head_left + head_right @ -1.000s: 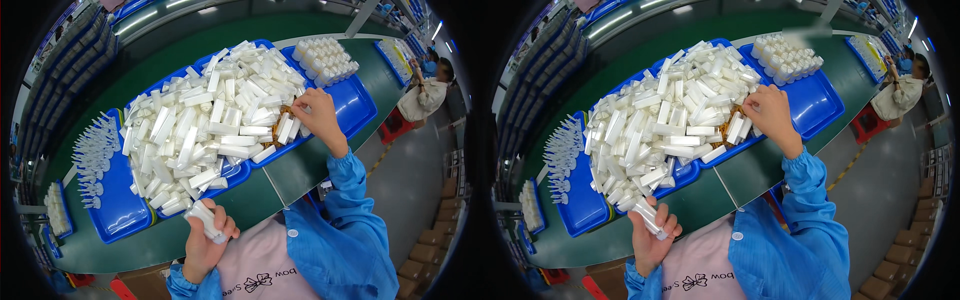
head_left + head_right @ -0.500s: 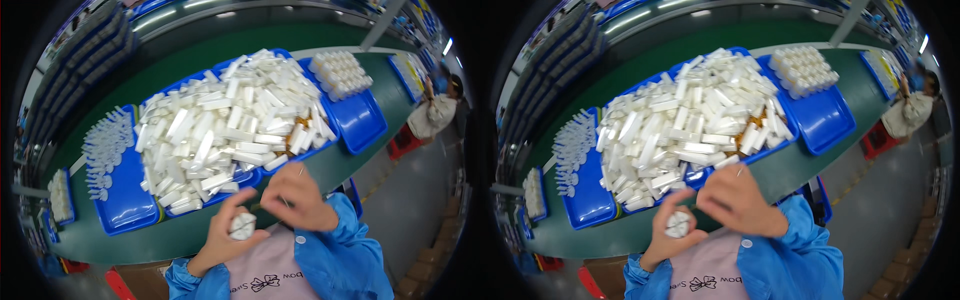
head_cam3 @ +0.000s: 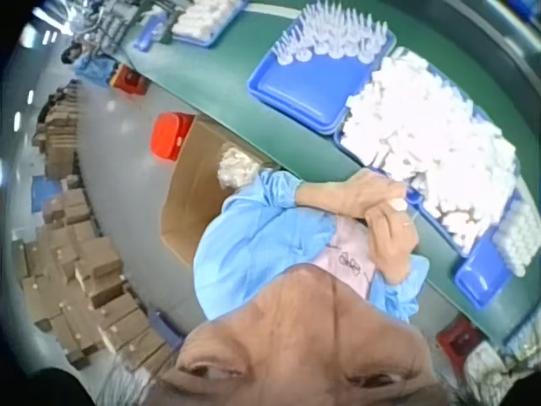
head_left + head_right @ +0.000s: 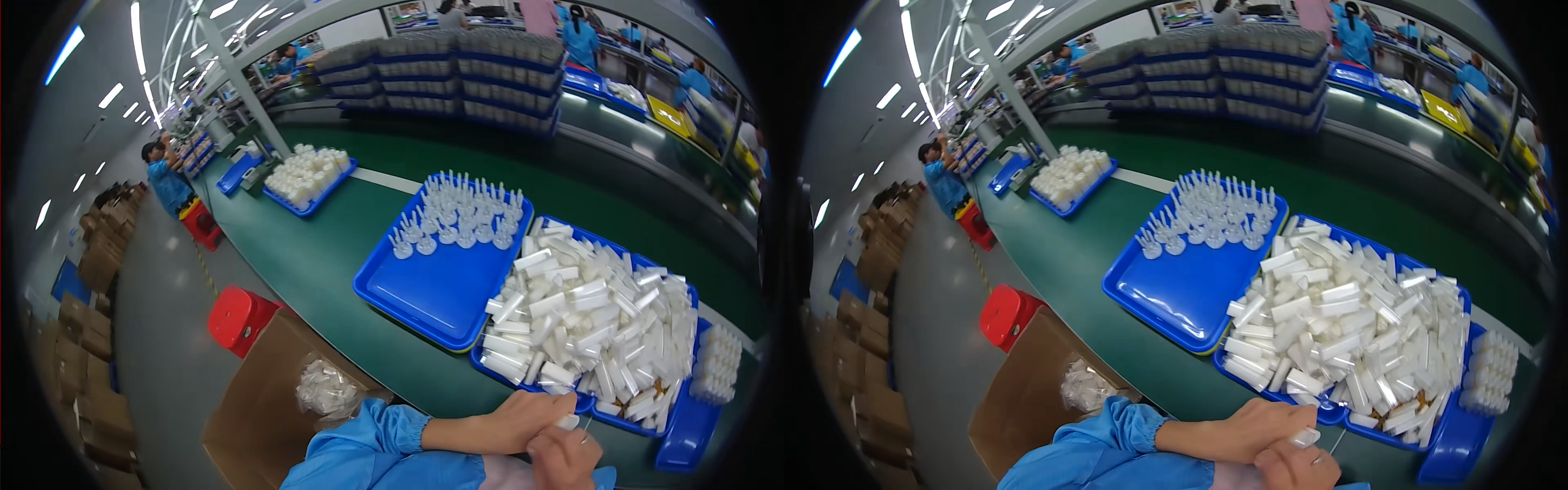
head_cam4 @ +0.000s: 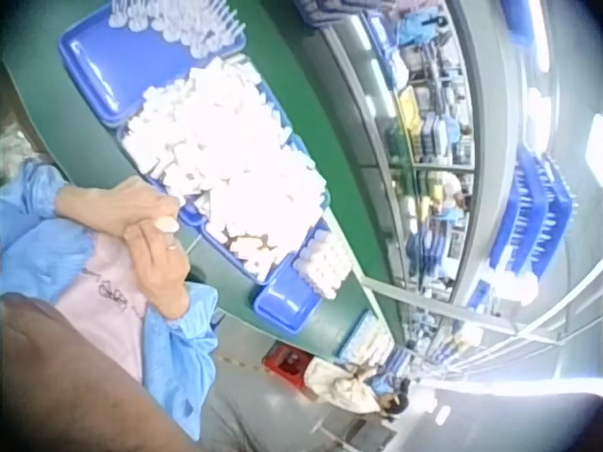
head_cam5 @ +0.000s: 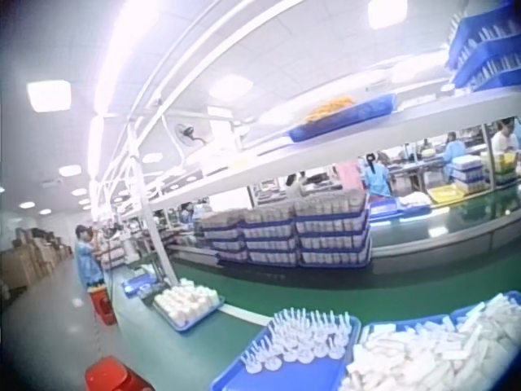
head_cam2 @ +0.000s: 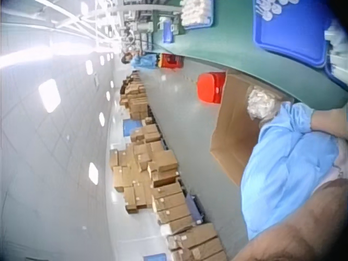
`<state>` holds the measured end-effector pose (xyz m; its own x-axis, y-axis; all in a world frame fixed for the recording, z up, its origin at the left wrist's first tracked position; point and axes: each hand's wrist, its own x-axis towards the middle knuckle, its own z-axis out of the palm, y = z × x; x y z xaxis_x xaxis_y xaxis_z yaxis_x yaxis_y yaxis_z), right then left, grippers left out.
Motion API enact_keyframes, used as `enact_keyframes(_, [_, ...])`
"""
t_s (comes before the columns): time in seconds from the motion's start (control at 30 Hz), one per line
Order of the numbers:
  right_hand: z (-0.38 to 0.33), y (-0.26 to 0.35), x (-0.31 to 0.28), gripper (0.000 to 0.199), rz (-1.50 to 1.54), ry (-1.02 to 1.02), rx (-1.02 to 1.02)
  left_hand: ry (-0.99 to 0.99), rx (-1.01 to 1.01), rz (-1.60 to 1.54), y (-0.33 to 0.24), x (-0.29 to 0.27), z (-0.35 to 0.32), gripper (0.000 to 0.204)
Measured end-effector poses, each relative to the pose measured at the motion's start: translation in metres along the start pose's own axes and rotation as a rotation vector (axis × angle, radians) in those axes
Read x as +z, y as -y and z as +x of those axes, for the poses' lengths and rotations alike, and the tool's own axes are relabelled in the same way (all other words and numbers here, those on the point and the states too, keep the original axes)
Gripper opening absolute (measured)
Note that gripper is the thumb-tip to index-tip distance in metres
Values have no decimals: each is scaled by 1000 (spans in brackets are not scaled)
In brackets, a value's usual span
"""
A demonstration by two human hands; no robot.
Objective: Assembling small white plastic components and grouping them in sets of four using rubber bands.
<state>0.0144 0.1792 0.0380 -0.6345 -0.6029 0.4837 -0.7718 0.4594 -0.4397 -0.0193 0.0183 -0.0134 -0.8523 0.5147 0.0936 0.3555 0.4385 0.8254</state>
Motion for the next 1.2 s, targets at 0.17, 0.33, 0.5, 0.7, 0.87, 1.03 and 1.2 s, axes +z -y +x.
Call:
enact_keyframes(0.17, [-4, 4, -3, 22, -95, -94, 18, -42, 41, -514, 0, -14, -9, 38])
enact_keyframes(0.33, [-15, 0, -2, 22, 68, 13, 545, 178, -128, -1288, 8, -31, -17, 40])
enact_keyframes(0.5, [-6, 0, -9, 17, 276, 72, 63, 56, -380, -1869, 20, -5, -6, 52])
enact_keyframes(0.7, [-43, -12, -2, 25, 1391, -105, 307, 67, -219, -1941, 0, -9, -12, 57])
enact_keyframes(0.87, [-77, -46, 27, 60, 2059, -295, 484, 106, -114, -1855, -8, -12, -13, 49])
enact_keyframes(1.03, [-49, -34, 25, 85, 2250, -294, 609, -55, 120, -1220, 11, -2, -13, 40])
enact_keyframes(1.2, [-38, -28, 32, 77, 1600, -249, 681, -190, 63, -188, 2, -11, -18, 78])
